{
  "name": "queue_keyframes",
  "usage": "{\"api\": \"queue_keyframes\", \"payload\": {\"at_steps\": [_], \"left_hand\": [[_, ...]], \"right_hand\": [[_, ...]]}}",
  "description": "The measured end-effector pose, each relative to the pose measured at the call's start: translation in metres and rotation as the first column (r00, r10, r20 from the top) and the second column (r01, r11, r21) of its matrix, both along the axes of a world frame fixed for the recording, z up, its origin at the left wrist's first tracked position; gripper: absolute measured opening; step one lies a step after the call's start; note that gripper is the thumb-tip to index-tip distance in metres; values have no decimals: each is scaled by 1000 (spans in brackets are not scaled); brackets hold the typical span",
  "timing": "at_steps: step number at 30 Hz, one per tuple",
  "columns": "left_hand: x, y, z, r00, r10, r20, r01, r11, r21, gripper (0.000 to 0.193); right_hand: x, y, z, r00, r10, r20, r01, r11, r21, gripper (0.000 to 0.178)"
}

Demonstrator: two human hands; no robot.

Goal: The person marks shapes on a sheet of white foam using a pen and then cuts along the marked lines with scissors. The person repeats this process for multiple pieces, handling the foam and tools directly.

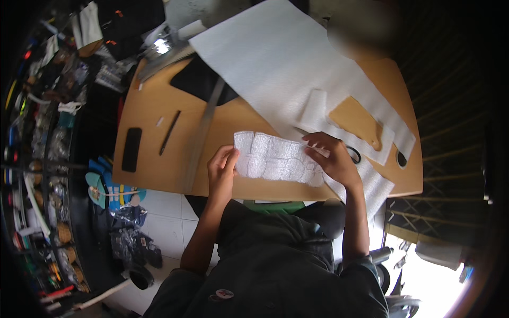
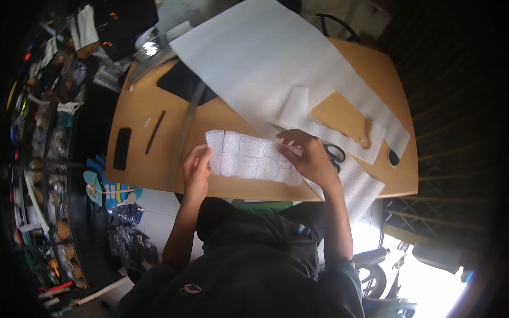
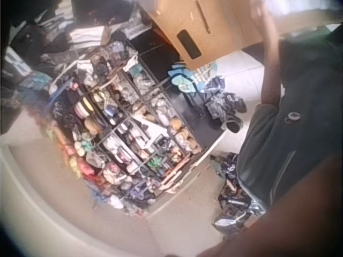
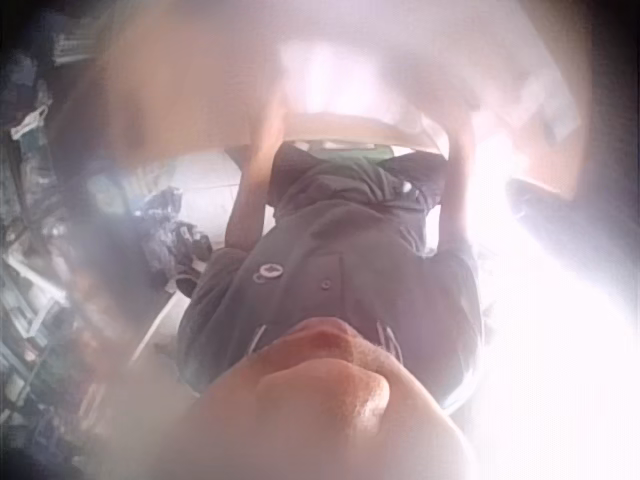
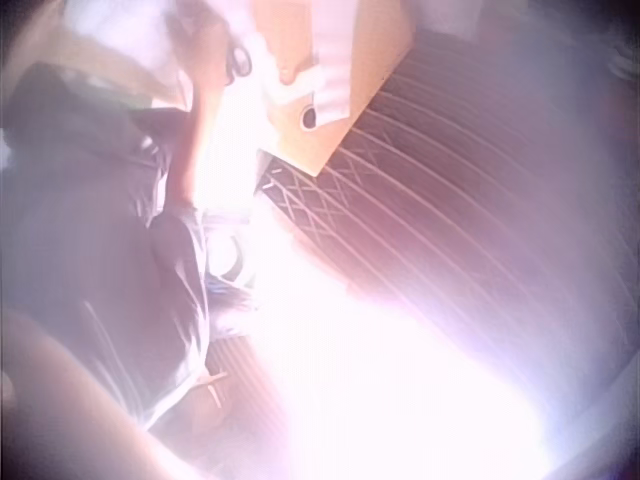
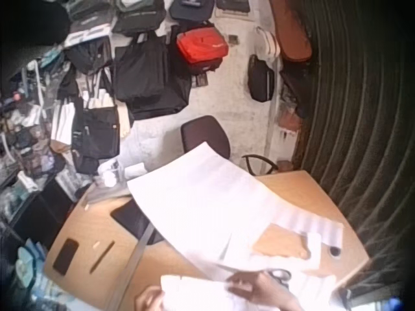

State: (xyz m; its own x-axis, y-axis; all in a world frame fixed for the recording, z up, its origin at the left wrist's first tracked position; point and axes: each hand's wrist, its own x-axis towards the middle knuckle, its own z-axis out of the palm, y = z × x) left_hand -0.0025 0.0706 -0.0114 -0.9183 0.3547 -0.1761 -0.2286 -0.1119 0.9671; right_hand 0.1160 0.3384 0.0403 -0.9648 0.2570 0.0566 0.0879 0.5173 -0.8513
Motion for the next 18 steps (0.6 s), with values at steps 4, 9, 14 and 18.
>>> {"api": "queue_keyframes", "payload": {"at_steps": [4,9,14,18], "left_hand": [[-71,-31,19,967,255,-26,-249,958,142,24],[-123,-81,50,913,382,-145,-364,921,138,23],[-104,-80,64,917,378,-123,-352,916,190,25],[-67,-54,63,950,313,13,-302,903,305,26]], "right_hand": [[2,1,-7,971,-204,-124,192,976,-98,31],[-4,-9,-24,977,-203,-71,189,967,-173,31],[-20,-32,-26,985,-161,-66,140,959,-246,23],[-27,-62,-32,1000,20,4,-18,930,-368,22]]}}
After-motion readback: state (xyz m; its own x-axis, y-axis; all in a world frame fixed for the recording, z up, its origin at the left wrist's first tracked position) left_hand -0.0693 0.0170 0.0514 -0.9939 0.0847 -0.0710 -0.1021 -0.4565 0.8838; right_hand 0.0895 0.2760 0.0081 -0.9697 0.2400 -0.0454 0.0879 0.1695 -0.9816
